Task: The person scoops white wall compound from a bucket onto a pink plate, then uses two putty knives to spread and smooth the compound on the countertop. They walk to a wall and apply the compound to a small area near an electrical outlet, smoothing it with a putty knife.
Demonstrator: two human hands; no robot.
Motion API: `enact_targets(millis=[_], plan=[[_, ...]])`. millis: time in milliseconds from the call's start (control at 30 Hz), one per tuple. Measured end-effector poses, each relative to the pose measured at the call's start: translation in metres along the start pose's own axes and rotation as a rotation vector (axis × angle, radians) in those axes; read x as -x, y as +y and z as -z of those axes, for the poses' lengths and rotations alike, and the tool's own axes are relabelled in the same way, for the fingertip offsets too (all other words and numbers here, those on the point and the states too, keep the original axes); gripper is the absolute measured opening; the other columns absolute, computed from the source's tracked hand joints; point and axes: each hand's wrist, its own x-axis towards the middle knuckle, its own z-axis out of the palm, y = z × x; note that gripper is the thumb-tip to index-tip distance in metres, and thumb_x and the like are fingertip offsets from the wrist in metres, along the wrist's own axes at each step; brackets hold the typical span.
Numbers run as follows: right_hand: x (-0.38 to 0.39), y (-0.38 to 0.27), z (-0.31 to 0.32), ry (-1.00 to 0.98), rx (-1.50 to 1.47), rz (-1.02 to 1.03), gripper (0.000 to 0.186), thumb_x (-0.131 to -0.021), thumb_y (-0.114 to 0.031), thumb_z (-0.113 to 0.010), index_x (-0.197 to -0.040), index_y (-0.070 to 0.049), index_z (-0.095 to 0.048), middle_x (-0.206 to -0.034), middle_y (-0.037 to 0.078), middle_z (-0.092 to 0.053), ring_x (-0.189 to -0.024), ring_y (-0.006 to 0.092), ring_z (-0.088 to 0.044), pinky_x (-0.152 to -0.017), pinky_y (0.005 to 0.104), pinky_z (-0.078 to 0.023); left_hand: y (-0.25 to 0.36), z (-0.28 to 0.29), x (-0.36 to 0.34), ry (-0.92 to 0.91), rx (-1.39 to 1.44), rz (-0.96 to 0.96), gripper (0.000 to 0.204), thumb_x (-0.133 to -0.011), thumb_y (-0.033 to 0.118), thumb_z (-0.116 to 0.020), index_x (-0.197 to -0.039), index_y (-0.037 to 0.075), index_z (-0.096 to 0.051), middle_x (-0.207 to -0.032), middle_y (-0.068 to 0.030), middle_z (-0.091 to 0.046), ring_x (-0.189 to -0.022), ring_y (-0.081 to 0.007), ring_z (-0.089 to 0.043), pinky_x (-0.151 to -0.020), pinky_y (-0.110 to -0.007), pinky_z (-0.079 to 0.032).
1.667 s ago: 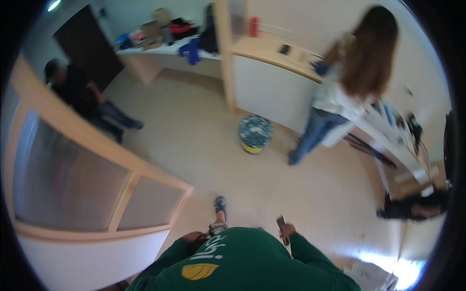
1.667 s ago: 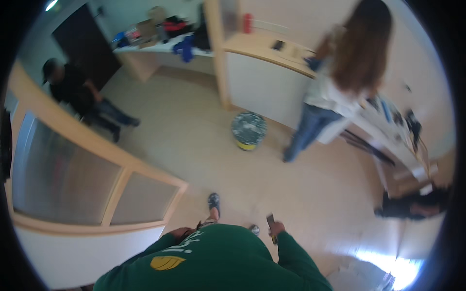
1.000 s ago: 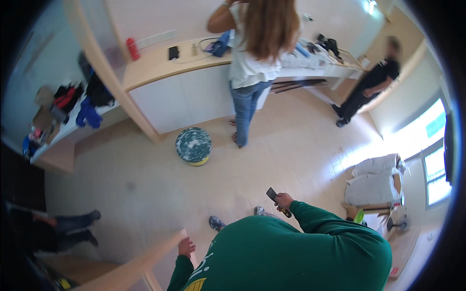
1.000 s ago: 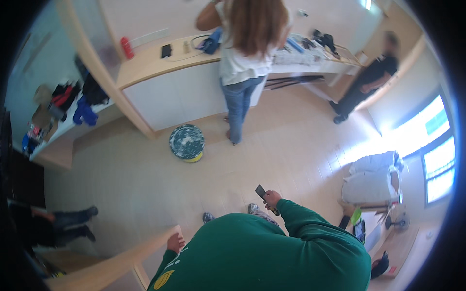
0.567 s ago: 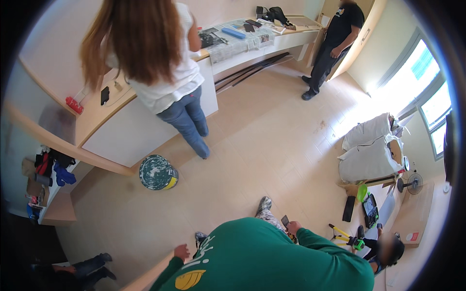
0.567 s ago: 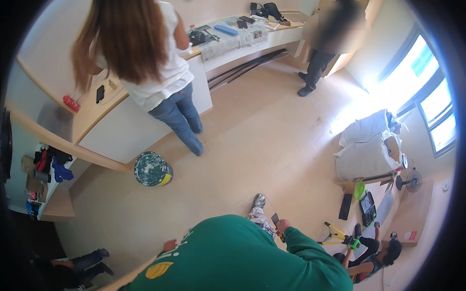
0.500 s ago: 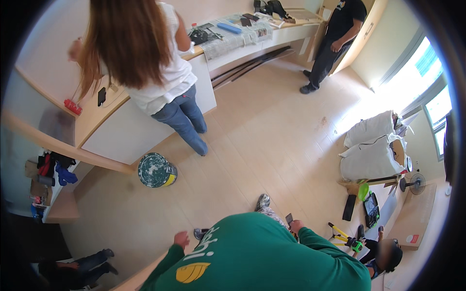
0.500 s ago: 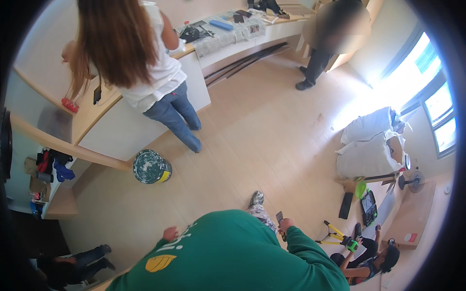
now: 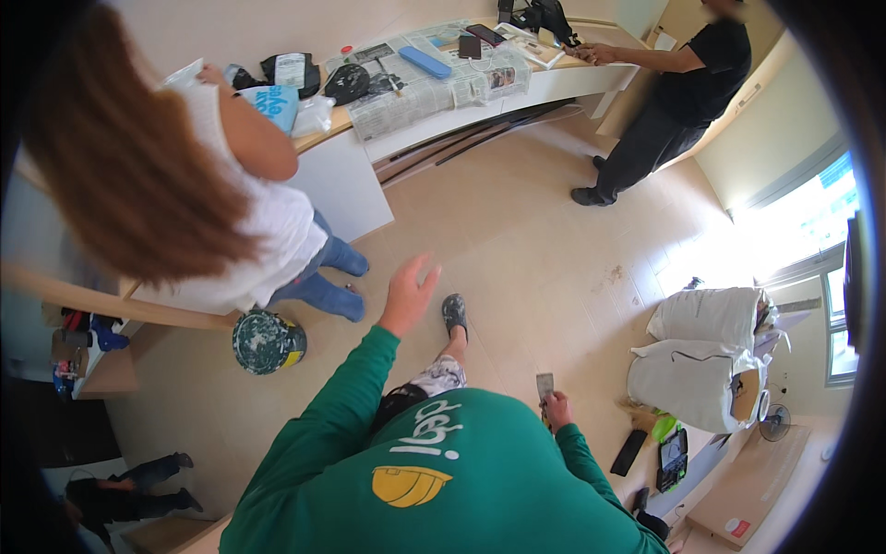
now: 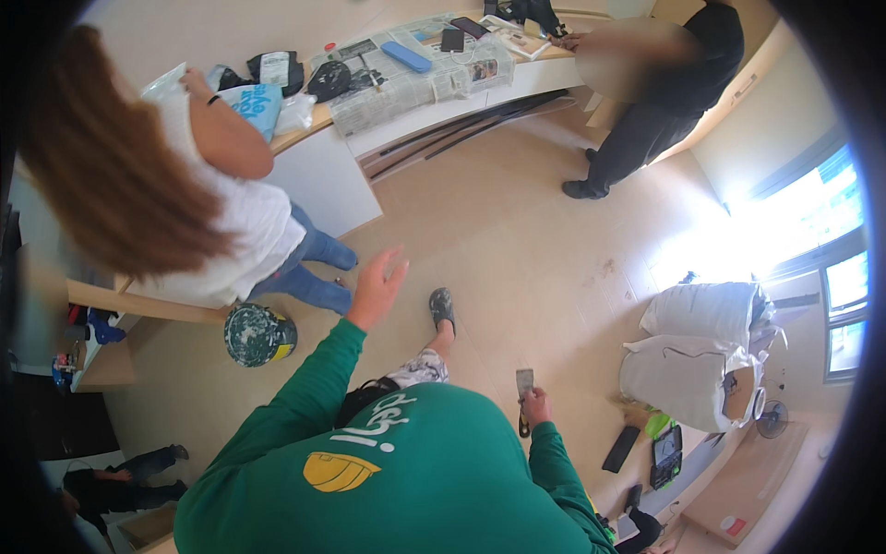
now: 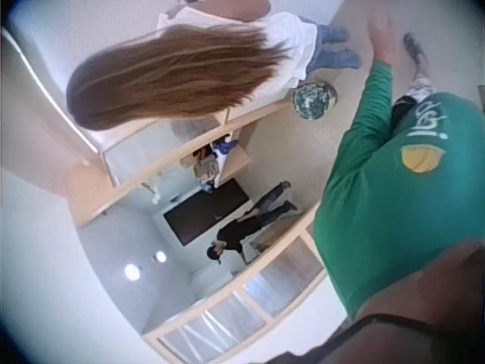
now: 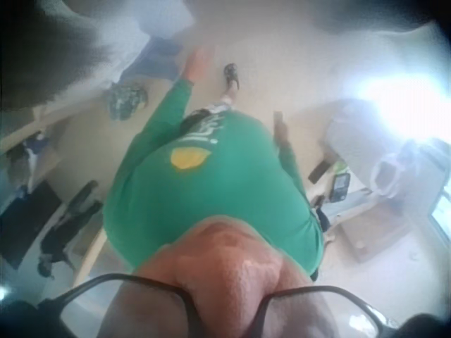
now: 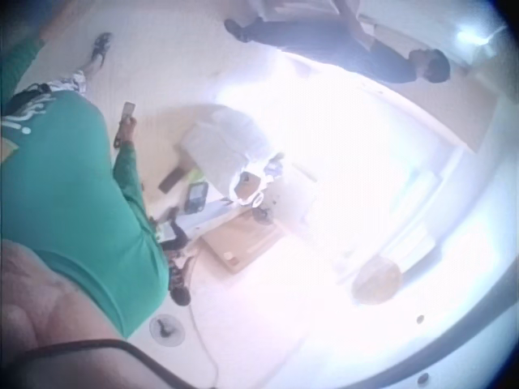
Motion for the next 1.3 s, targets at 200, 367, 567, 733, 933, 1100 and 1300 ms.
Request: enact_targets(millis=[200, 367, 567, 733, 933, 1100, 1300], plan=[[-0.078, -0.247, -0.014, -0.016, 0.155, 0.311, 0.033, -0.104, -0.028, -0.059, -0.105, 0.002, -0.072, -0.085, 0.012, -0.073, -0.078, 0.0213, -0.068, -0.072, 0.0396, -0.055, -0.016, -0.036, -0.233, 0.237, -0.047, 0.061, 0.042, -0.102, 0.030, -0.071, -0.131, 0.000, -0.072, -0.123, -0.0219, -0.077, -0.111, -0.0418, -0.072, -0.100, -0.048, -0.056], [-0.169, -0.493, -0.069, -0.079, 0.315, 0.657, 0.038, -0.105, -0.035, -0.060, -0.115, -0.001, -0.072, -0.093, 0.022, -0.073, -0.086, 0.0358, -0.070, -0.080, 0.0453, -0.055, -0.052, -0.023, -0.361, 0.288, -0.278, 0.024, 0.048, -0.100, 0.030, -0.071, -0.138, 0.000, -0.067, -0.131, -0.0240, -0.072, -0.125, -0.0440, -0.063, -0.112, -0.050, -0.048], [-0.266, -0.750, -0.209, -0.246, 0.352, 1.013, 0.040, -0.103, -0.033, -0.059, -0.128, -0.004, -0.070, -0.106, 0.026, -0.076, -0.100, 0.0478, -0.072, -0.086, 0.0544, -0.056, -0.101, 0.005, -0.464, 0.360, -0.546, 0.197, 0.053, -0.099, 0.035, -0.071, -0.139, 0.001, -0.067, -0.132, -0.0252, -0.070, -0.123, -0.0460, -0.061, -0.110, -0.054, -0.047], [-0.336, -0.880, -0.336, -0.319, 0.436, 1.205, 0.042, -0.100, -0.021, -0.061, -0.134, 0.002, -0.062, -0.103, 0.034, -0.074, -0.099, 0.0530, -0.071, -0.088, 0.0589, -0.057, -0.113, -0.019, -0.544, 0.506, -0.689, 0.430, 0.044, -0.095, 0.038, -0.077, -0.123, 0.004, -0.075, -0.121, -0.0195, -0.073, -0.115, -0.0421, -0.065, -0.101, -0.053, -0.051], [-0.378, -0.942, -0.381, -0.408, 0.535, 1.193, 0.060, -0.096, -0.010, -0.063, -0.149, 0.012, -0.046, -0.113, 0.038, -0.068, -0.106, 0.0537, -0.067, -0.095, 0.0555, -0.056, -0.099, -0.055, -0.617, 0.430, -0.688, 0.339, 0.036, -0.090, 0.030, -0.079, -0.117, 0.007, -0.077, -0.117, -0.0167, -0.073, -0.116, -0.0402, -0.064, -0.099, -0.054, -0.050], [-0.380, -0.967, -0.364, -0.325, 0.444, 1.663, 0.058, -0.095, -0.010, -0.067, -0.148, 0.008, -0.053, -0.125, 0.032, -0.066, -0.119, 0.0490, -0.061, -0.106, 0.0521, -0.050, -0.101, -0.027, -0.609, 0.688, -0.847, 0.396, 0.042, -0.093, 0.024, -0.073, -0.129, 0.004, -0.071, -0.134, -0.0220, -0.069, -0.127, -0.0439, -0.061, -0.109, -0.053, -0.047], [-0.372, -0.998, -0.428, -0.903, 0.623, 1.663, 0.053, -0.091, -0.018, -0.077, -0.139, 0.001, -0.064, -0.132, 0.025, -0.066, -0.124, 0.0465, -0.059, -0.106, 0.0520, -0.050, -0.098, -0.036, -0.576, 0.438, -0.954, 0.535, 0.055, -0.096, 0.020, -0.070, -0.146, 0.000, -0.060, -0.152, -0.0266, -0.059, -0.139, -0.0483, -0.055, -0.116, -0.056, -0.044]])
